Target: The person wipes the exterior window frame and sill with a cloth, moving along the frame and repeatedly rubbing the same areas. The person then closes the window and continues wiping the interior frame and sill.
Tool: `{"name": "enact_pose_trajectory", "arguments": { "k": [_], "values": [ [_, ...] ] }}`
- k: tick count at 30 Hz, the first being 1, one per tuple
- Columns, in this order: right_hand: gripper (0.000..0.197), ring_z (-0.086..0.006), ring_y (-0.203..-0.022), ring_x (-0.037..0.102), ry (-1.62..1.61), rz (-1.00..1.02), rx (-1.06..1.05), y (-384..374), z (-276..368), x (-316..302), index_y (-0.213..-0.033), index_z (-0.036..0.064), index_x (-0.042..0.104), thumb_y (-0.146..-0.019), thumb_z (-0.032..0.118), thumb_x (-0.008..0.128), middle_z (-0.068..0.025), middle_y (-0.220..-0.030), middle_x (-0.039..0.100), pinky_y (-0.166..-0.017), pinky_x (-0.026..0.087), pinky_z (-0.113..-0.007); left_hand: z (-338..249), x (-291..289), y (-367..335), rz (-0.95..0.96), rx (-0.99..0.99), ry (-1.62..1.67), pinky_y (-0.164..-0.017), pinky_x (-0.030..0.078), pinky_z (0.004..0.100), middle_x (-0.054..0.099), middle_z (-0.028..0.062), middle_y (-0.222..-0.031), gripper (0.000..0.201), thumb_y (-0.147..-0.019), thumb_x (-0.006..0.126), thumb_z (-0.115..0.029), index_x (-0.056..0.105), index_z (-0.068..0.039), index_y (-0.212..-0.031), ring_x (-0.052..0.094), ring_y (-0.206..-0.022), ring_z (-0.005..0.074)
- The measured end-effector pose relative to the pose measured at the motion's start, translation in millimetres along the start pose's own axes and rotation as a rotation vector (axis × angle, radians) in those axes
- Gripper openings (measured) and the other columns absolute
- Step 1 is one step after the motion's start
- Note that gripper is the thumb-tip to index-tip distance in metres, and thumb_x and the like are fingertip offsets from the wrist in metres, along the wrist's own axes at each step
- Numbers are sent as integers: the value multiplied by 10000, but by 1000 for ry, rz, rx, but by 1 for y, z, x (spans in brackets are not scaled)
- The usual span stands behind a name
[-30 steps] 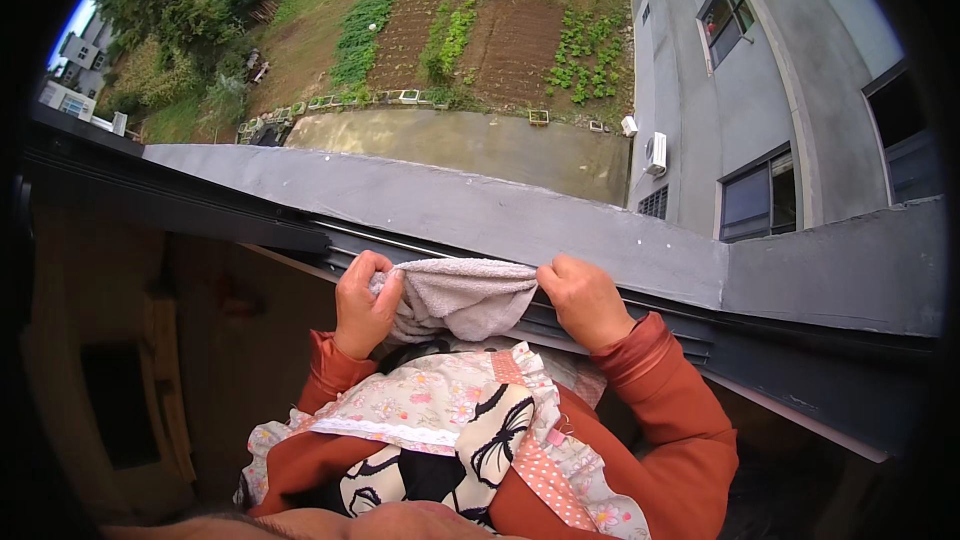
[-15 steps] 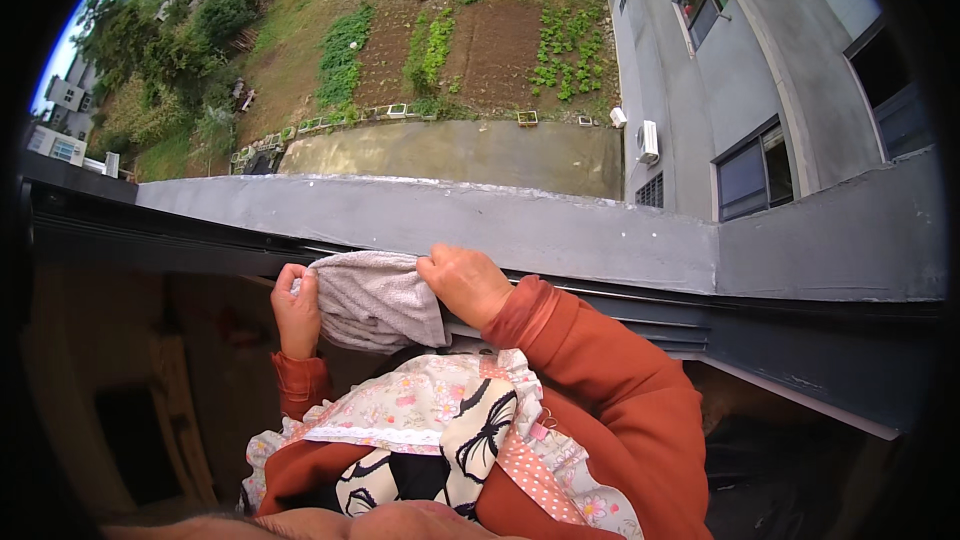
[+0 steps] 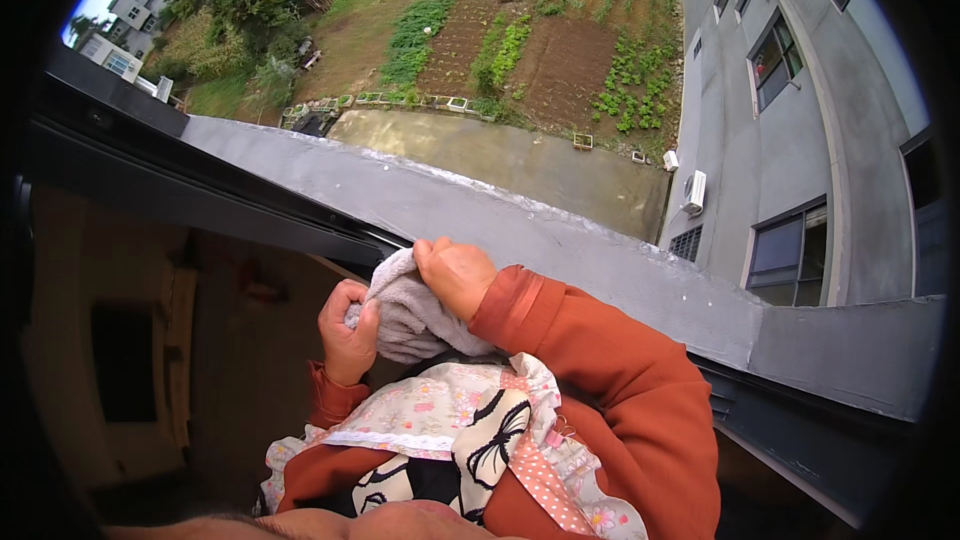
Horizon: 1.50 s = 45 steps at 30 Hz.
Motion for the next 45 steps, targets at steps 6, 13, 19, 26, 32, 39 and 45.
{"name": "enact_pose_trajectory", "arguments": {
  "k": [6,13,19,26,32,39,45],
  "values": [
    [117,-372,-640,648,-168,-54,-64,-20,10,12,-919,3,503,-827,50,557,-203,-783,604,-519,526,-442,-7,6,0,-19,37,-15,-664,440,305,535,92,-766,103,-810,624,-3,523,-10,-829,523,-694,213],
    [139,-398,-748,663,-239,-5,-79,-54,7,25,-936,-10,511,-828,61,561,-214,-824,636,-626,545,-456,-1,16,1,-38,18,-77,-675,441,309,522,93,-777,116,-815,626,1,515,-10,-845,514,-704,215],
    [102,-421,-760,638,-297,-23,-141,-61,7,21,-910,1,472,-842,55,524,-213,-800,617,-626,518,-476,11,21,13,-78,-4,-81,-673,445,323,518,105,-775,135,-809,640,3,512,-12,-849,524,-704,246],
    [128,-445,-785,620,-368,-89,-161,-78,-2,41,-911,-10,483,-810,29,551,-231,-817,624,-660,501,-496,39,28,20,-157,-104,-55,-692,460,324,556,98,-783,109,-841,644,-43,541,-9,-854,544,-722,213],
    [227,-424,-826,624,-547,-87,-261,-76,-21,45,-973,25,565,-770,61,660,-211,-857,634,-703,499,-481,63,35,42,-189,-211,19,-714,467,307,575,74,-787,104,-875,633,-86,561,-11,-871,544,-739,166],
    [113,-363,-784,631,-245,-22,-496,-75,2,33,-910,92,628,-838,145,558,-138,-845,584,-669,497,-466,63,46,49,-174,-167,-15,-701,461,304,566,63,-779,115,-889,628,-112,563,-18,-878,531,-733,151],
    [92,-330,-733,654,-147,-130,-443,-74,8,50,-833,72,631,-807,136,572,-131,-826,596,-609,526,-439,44,56,53,-296,-37,-217,-680,481,355,582,119,-807,140,-824,691,-62,562,-17,-857,584,-731,274]
  ]
}}
Point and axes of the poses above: each hand's wrist, its own y-axis away from the middle knuckle, its own x-axis out of the palm, z = x × y, the point moved 3 cm from there along -y, towards the middle knuckle
